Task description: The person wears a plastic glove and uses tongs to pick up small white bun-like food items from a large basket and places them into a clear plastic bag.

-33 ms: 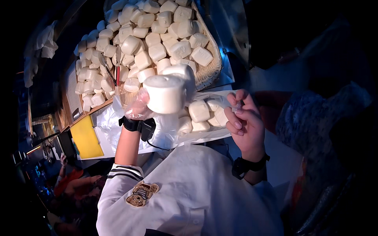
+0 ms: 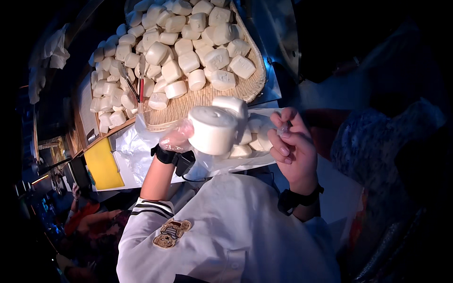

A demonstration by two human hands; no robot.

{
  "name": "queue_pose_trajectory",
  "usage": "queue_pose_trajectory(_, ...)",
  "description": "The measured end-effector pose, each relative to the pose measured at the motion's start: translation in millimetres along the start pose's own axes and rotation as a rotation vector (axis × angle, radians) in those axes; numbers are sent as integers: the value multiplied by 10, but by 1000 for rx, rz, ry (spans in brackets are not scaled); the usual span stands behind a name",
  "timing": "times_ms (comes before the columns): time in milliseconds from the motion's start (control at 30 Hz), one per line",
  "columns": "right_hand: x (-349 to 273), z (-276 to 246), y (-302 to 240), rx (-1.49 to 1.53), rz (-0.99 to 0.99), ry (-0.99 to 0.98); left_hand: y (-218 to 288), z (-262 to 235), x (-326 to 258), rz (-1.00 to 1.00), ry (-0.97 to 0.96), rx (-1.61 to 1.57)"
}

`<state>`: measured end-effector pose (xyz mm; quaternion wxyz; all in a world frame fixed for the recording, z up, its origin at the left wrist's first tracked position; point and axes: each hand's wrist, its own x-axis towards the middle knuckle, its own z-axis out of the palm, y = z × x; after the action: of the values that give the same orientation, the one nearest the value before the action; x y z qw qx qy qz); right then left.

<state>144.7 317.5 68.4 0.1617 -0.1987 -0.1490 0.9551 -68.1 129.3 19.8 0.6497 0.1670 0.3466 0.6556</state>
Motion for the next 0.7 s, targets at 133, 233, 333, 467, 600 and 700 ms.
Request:
queue_pose_trajectory(133, -96, 160, 115, -45, 126, -48, -963, 39, 355, -187, 113, 511)
queue_pose_trajectory(233, -152, 47, 64, -66, 111, -18, -851, 150, 385, 47, 35, 1229)
queue_pose_trajectory(333, -131, -75, -5, -30, 32, 27, -185, -9, 273, -177, -2, 1322)
queue_pose_trajectory(467, -88, -37, 51, -12, 47, 7, 549, -1339, 285, 31, 577, 946)
queue_pose_trajectory(600, -6, -6, 76, -51, 27, 49, 916, -1991, 498, 105, 1120, 1579)
queue_pose_trajectory(700, 59, 24, 33, -37, -1, 69, 1077, -2105, 672, 491, 1145, 2282)
